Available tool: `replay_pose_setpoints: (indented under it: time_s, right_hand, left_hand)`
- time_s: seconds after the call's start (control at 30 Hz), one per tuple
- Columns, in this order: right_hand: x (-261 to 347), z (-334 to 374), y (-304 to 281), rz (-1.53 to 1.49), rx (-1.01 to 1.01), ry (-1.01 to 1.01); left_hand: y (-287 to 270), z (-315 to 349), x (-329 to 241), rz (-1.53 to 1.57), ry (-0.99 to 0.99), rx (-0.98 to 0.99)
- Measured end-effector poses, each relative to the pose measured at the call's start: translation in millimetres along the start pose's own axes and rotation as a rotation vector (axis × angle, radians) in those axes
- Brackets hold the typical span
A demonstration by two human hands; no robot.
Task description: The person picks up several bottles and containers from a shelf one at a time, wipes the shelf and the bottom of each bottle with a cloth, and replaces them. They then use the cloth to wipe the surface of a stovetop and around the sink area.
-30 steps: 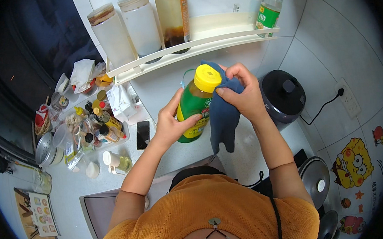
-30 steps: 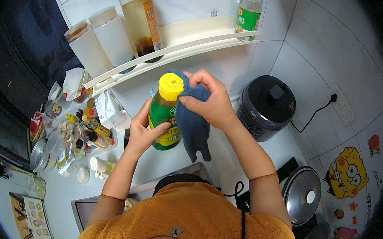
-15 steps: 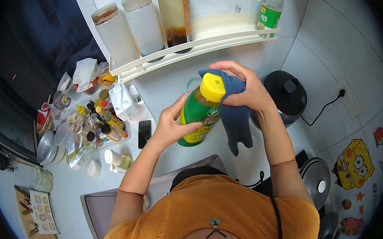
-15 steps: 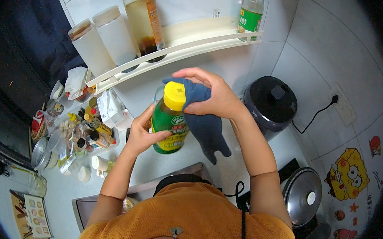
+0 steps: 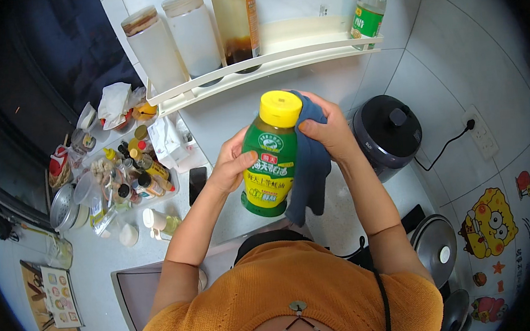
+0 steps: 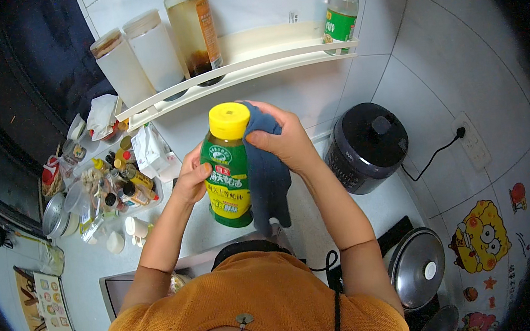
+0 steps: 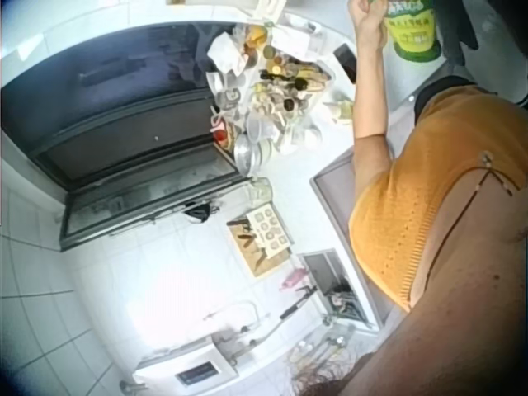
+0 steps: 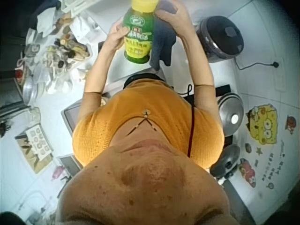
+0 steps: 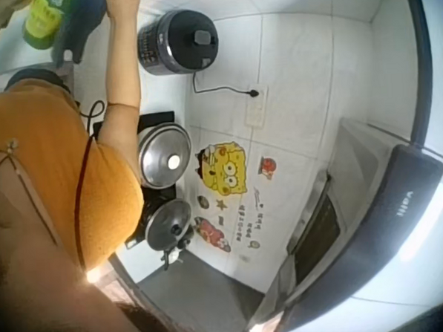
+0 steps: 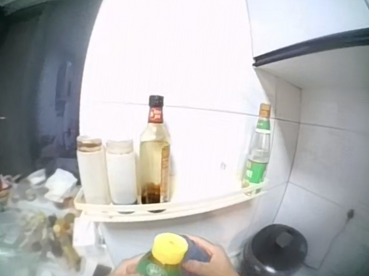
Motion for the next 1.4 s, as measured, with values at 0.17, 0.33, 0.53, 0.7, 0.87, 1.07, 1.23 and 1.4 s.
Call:
replay_pose_setpoints:
  time_s: [0.17, 0.33, 0.53, 0.7, 0.87, 1.07, 1.23, 1.4]
  right_hand:
    - [1.6, 9.6, 1.6, 0.119, -0.126, -0.074]
    - [1.7, 22.8, 13.2, 0.286, -0.189, -0.128]
    - [-44.5, 42.5, 15.4, 0.398, -0.264, -0.079]
    - [-70.5, 49.0, 10.5, 0.214, -0.066, 0.133]
    - [-58.0, 42.2, 7.4, 0.231, 0.029, 0.122]
    - [-43.1, 49.9, 9.5, 0.34, -0.208, -0.089]
    - [-45.8, 51.2, 1.6, 0.584, -0.383, -0.147]
    - [-34.3, 50.0, 9.6, 0.845, -0.403, -0.23]
  left_hand:
    - [0.8, -3.6, -6.6, -0.057, 0.068, -0.109]
    - [-2.7, -3.8, -13.1, -0.093, 0.194, -0.14]
    - [-5.7, -11.0, -17.0, -0.076, 0.275, -0.227]
    - [-7.4, -9.9, -15.1, -0.083, 0.256, -0.238]
    - [-4.7, -14.0, -16.7, -0.136, 0.23, -0.161]
    - [-2.3, -18.4, -30.9, -0.763, 0.4, -0.344]
    - [9.5, -17.4, -24.0, -0.63, 0.309, -0.458]
    - [17.5, -18.7, -5.0, -0.632, 0.364, -0.368]
Point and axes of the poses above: each hand's wrist, its own z-axis away from the middle knuckle, its own y-axis out of the palm, x = y × z, the point moved 6 cm from there along -z, towards the middle knuckle, and after that the axes turned 6 degrees about x, right-handed, at the moved point
